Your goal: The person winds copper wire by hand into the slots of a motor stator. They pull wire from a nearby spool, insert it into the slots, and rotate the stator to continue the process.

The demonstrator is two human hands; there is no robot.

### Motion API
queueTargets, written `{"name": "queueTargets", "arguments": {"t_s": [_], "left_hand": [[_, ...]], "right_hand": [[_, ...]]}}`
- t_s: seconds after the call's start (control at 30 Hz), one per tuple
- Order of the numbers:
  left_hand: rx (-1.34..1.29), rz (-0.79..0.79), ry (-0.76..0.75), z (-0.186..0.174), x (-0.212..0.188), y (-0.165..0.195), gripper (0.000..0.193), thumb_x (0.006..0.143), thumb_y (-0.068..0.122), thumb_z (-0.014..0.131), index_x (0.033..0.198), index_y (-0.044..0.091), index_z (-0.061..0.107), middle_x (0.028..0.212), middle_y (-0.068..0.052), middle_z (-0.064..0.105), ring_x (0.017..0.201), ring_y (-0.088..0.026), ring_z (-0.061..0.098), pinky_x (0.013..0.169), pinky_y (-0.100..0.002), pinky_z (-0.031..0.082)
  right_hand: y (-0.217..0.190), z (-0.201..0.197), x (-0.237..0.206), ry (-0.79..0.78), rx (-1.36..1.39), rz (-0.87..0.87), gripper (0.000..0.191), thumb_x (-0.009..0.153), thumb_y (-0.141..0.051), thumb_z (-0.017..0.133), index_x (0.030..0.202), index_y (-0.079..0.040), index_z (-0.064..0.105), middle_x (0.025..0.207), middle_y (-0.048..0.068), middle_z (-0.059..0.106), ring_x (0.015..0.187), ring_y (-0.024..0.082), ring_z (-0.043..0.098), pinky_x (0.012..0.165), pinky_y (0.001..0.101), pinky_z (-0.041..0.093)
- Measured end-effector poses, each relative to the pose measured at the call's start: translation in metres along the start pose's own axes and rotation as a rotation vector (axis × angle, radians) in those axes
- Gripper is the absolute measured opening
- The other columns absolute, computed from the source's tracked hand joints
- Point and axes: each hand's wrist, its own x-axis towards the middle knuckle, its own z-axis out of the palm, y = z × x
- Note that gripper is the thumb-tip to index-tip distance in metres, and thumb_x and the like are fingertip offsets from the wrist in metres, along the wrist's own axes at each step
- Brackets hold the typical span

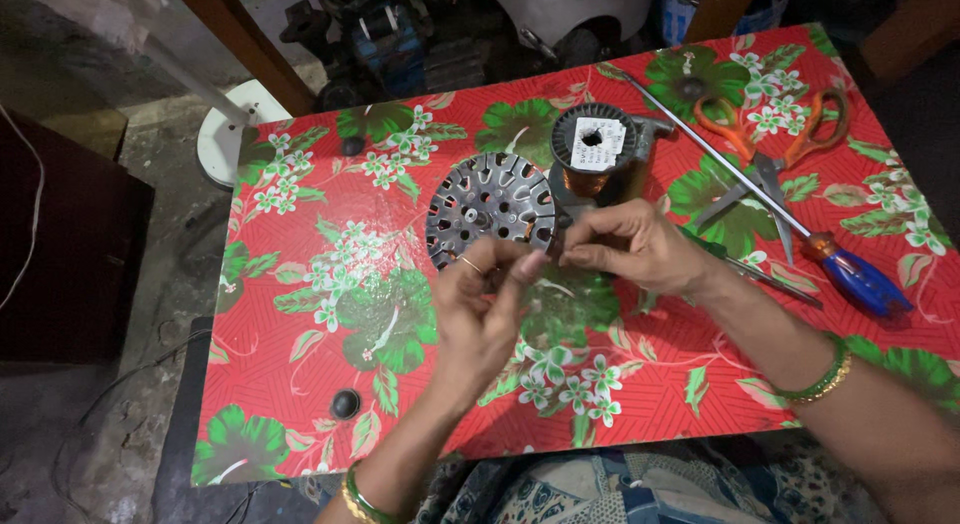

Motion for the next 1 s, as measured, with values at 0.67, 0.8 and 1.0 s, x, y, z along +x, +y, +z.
{"name": "queueTargets", "arguments": {"t_s": [0.67,0.8,1.0], "left_hand": [[-0.015,0.123,-0.096,-0.012,0.042,-0.013,0.008,0.101,0.004,0.068,0.097,-0.001,0.065,0.083,-0.001,0.064,0.076,-0.005,0.057,0.067,-0.023,0.047],[-0.09,0.057,-0.121,-0.013,0.039,-0.017,0.009,0.101,0.006,0.068,0.096,0.001,0.064,0.084,0.0,0.067,0.077,-0.006,0.062,0.07,-0.022,0.052],[-0.101,0.08,-0.223,-0.011,0.039,-0.016,0.008,0.102,0.006,0.067,0.098,0.0,0.064,0.086,0.0,0.067,0.078,-0.006,0.061,0.071,-0.023,0.052]], "right_hand": [[-0.002,0.008,0.002,0.092,0.48,0.087,0.016,0.1,-0.015,0.069,0.095,0.001,0.07,0.091,0.01,0.073,0.084,0.017,0.07,0.071,0.033,0.057],[-0.002,0.007,0.001,0.07,0.478,0.101,0.018,0.099,-0.016,0.069,0.094,0.001,0.07,0.092,0.01,0.073,0.085,0.017,0.07,0.073,0.0337,0.058],[-0.002,0.008,0.002,0.068,0.41,0.086,0.017,0.097,-0.016,0.07,0.094,0.001,0.071,0.092,0.01,0.074,0.086,0.016,0.07,0.075,0.0333,0.058]]}}
